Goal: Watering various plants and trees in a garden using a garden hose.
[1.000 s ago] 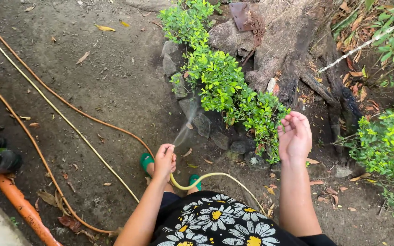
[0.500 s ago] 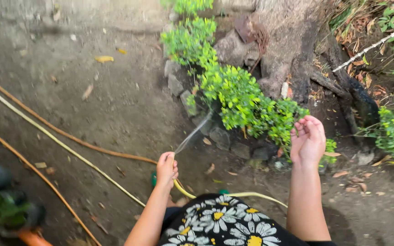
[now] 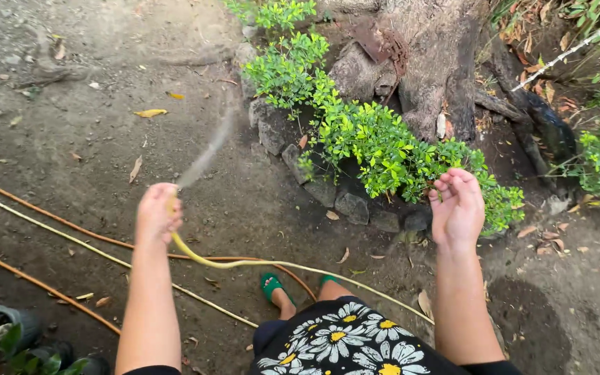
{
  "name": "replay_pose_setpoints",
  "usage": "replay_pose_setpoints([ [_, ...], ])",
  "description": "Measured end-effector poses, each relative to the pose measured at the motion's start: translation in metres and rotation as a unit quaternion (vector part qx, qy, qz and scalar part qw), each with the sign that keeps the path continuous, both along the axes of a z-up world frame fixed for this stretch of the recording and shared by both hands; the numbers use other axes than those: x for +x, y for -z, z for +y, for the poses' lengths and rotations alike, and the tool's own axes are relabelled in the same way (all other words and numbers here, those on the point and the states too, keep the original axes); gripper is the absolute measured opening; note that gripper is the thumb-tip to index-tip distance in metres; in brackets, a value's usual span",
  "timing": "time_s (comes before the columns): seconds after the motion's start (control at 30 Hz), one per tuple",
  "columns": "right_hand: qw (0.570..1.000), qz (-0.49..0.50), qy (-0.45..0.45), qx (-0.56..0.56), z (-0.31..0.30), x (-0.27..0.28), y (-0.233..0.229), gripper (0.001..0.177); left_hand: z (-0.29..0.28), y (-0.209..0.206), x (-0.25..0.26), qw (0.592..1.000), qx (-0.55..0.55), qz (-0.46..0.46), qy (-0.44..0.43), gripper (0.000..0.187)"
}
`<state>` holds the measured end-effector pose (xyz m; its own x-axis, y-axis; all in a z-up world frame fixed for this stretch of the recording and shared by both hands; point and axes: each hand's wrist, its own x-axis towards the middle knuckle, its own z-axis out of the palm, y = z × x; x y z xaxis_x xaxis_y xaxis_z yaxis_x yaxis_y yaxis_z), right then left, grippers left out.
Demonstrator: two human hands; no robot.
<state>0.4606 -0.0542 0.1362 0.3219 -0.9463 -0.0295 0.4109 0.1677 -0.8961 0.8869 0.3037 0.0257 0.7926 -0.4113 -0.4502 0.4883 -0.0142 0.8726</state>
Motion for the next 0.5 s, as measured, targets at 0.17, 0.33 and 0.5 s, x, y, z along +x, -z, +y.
replay_pose_setpoints([
  [0.17,0.999,0.014,0.037,0.012,-0.001,0.002,0.000,0.011,-0.020,0.062,-0.047,0.986,0.069,-0.005,0.154,0.007],
  [0.33,0.998,0.019,0.049,0.025,-0.007,0.013,0.012,0.012,-0.019,0.122,-0.072,0.991,-0.027,-0.005,0.129,0.009],
  [0.5,0.998,0.021,0.047,0.038,-0.017,0.035,0.021,0.011,-0.028,0.138,-0.076,0.975,-0.001,-0.088,0.206,0.010],
])
